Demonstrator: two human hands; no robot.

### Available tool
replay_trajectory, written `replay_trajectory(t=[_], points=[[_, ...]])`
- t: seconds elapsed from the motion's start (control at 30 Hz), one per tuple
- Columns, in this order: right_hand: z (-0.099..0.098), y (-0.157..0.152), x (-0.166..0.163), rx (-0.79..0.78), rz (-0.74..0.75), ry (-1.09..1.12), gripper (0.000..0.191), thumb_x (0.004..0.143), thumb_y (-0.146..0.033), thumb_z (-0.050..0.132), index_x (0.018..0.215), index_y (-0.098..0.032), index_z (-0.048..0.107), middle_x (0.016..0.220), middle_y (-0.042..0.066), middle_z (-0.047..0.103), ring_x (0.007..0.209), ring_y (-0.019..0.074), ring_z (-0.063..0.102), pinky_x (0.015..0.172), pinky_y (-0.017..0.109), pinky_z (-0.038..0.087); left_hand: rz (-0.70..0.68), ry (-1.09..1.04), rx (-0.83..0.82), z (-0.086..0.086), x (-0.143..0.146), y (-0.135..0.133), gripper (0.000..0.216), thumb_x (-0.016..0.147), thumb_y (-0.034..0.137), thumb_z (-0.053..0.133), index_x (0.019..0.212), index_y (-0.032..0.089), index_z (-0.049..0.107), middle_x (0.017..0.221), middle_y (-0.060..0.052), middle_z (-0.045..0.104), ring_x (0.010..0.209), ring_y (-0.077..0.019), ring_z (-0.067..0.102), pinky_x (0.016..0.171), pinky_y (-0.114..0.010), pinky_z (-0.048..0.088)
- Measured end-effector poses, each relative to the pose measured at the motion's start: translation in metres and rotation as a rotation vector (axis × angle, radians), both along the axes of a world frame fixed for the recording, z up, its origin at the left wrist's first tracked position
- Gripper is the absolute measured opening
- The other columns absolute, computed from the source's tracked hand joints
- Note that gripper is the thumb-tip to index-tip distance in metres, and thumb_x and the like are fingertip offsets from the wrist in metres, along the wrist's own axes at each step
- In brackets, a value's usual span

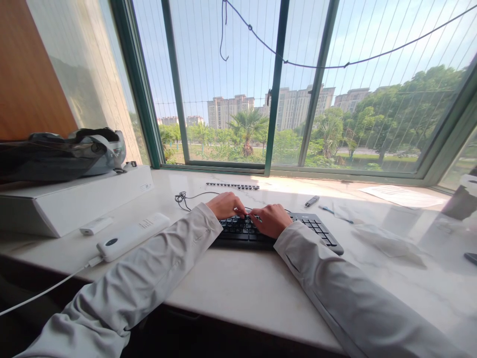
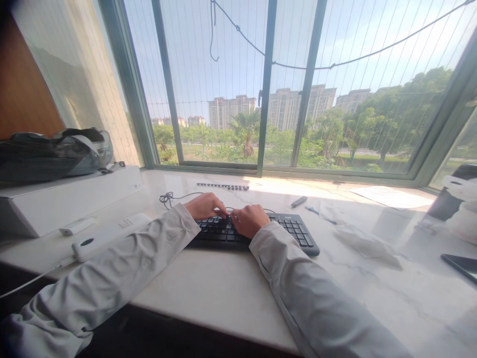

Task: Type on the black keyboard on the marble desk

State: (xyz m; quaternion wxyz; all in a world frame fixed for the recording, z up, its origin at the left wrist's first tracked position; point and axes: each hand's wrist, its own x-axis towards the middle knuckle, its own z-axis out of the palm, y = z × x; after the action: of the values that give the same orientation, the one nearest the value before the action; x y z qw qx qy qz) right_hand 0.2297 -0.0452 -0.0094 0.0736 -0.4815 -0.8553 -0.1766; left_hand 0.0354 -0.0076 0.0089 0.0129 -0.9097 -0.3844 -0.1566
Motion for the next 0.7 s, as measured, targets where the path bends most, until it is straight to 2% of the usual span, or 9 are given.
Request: replay_trajectory(t=[0.33,0.57,0.7], points=[[-0.0011,-0.0028,0.0016,0.027,0.091,0.024,0.043,0.093,-0.042,0.03,0.105,-0.029,0.069,0.081,0.009,0.072,0.078,0.0236,0.067,0.065,0.031,0.039,-0.049,-0.037,-0.058,0.0003,-0.0014,0.0008,0.016,0.073,0.022,0.067,0.085,0.027,0.076,0.073,0.0,0.073,0.068,-0.0123,0.064,0.062,-0.019,0.042],[-0.001,-0.002,0.0027,0.034,0.114,0.027,0.043,0.093,-0.043,0.03,0.102,-0.032,0.07,0.081,0.008,0.072,0.077,0.0232,0.066,0.066,0.031,0.04,-0.023,0.039,-0.002,0.0039,0.0038,-0.0056,0.02,0.074,0.016,0.064,0.085,0.027,0.076,0.077,-0.001,0.073,0.072,-0.0142,0.066,0.063,-0.02,0.043],[0.0002,-0.0023,0.0015,0.025,0.1,0.02,0.042,0.092,-0.043,0.031,0.104,-0.032,0.07,0.081,0.009,0.072,0.078,0.0232,0.066,0.066,0.031,0.04,-0.034,-0.059,-0.072,-0.0003,0.0006,-0.0013,0.017,0.071,0.021,0.067,0.085,0.025,0.076,0.076,-0.001,0.073,0.075,-0.0142,0.066,0.067,-0.019,0.045]])
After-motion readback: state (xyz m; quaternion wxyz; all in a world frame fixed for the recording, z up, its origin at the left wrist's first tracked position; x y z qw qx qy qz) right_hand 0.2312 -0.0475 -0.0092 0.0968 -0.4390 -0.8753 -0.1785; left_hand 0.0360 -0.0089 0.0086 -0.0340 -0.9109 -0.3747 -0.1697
